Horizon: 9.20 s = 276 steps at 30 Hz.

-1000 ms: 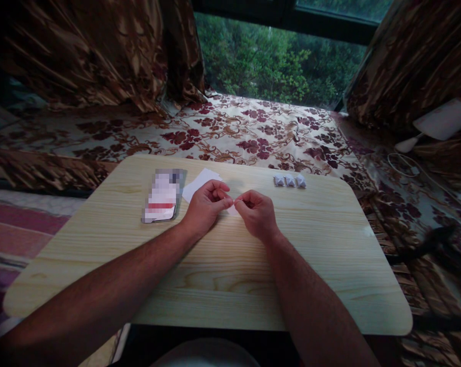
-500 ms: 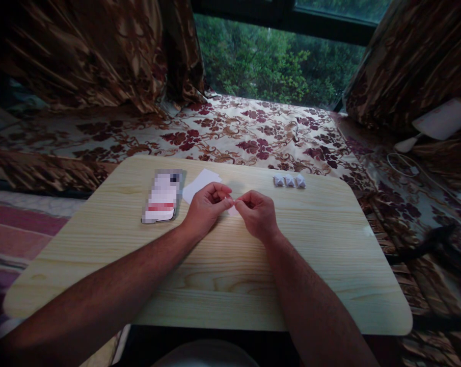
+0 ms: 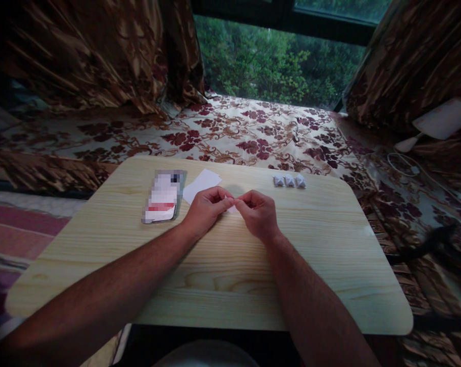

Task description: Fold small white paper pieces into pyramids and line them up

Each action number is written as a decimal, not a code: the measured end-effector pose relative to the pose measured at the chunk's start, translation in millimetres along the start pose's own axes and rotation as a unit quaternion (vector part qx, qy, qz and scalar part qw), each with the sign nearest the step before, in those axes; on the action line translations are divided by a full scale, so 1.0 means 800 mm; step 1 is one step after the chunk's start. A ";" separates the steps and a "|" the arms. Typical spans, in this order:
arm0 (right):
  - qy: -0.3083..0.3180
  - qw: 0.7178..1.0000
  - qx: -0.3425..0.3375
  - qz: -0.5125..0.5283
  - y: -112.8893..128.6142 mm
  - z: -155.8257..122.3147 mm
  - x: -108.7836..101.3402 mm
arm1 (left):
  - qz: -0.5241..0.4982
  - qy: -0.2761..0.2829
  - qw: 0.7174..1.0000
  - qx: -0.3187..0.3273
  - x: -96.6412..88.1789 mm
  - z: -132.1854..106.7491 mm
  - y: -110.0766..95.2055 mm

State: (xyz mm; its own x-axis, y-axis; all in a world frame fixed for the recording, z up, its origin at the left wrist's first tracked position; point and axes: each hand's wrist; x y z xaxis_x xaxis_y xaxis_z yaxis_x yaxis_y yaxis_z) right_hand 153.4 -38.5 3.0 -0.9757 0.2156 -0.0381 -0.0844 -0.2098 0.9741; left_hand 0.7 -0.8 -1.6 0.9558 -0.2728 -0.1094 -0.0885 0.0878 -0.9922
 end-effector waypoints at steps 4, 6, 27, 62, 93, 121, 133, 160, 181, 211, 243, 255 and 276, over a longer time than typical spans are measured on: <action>0.009 1.000 0.006 0.005 -0.002 0.001 0.000 | 0.022 -0.011 1.000 0.000 -0.001 0.001 0.002; 0.011 1.000 0.012 0.009 -0.002 0.001 0.001 | 0.021 -0.016 1.000 -0.002 -0.001 0.002 0.003; 0.020 1.000 0.012 -0.014 -0.006 0.004 -0.004 | 0.058 -0.014 0.998 0.019 -0.001 0.001 -0.001; 0.042 0.998 -0.039 -0.038 0.001 0.002 -0.006 | 0.014 0.012 0.999 -0.040 -0.005 0.002 -0.002; 0.027 0.999 0.015 0.045 -0.006 0.008 -0.002 | -0.092 -0.007 0.995 -0.043 -0.002 0.004 0.003; 0.023 0.996 0.039 0.072 -0.011 0.008 0.000 | -0.052 -0.010 0.999 -0.001 -0.002 0.004 -0.003; 0.033 0.996 0.020 0.076 -0.004 0.006 0.000 | -0.052 -0.025 0.998 0.010 -0.005 0.003 0.000; 0.049 0.998 -0.044 -0.008 0.000 0.003 -0.003 | 0.055 -0.042 0.995 0.069 -0.001 -0.003 0.001; 0.069 0.996 -0.040 0.050 -0.004 0.003 -0.006 | -0.048 -0.026 0.999 0.004 0.001 0.002 -0.003; 0.037 0.996 0.040 0.069 -0.008 0.008 -0.003 | -0.047 -0.026 0.997 0.053 0.001 -0.001 -0.005; 0.045 0.996 0.027 0.069 -0.008 0.006 -0.003 | -0.009 -0.042 0.999 0.020 0.001 -0.003 -0.005; 0.031 0.998 0.005 0.060 -0.006 0.006 -0.001 | -0.019 -0.021 0.998 0.048 0.006 -0.007 -0.012; 0.033 0.996 0.013 0.079 -0.002 0.007 -0.001 | 0.001 -0.021 0.999 0.043 0.002 -0.005 -0.010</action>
State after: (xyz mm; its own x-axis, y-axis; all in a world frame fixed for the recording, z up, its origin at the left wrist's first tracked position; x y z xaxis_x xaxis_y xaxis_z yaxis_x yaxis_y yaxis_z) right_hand 155.7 -33.2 2.6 -0.9875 0.1192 0.1029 0.0759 -0.2120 0.9743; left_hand 1.5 -5.9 5.8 0.9669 -0.2314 -0.1072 -0.0681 0.1707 -0.9830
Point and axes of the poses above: each hand's wrist, its own z-axis towards the middle knuckle, its own x-axis out of the palm, y = z × x, and after that the axes turned 9 degrees about z, right-handed
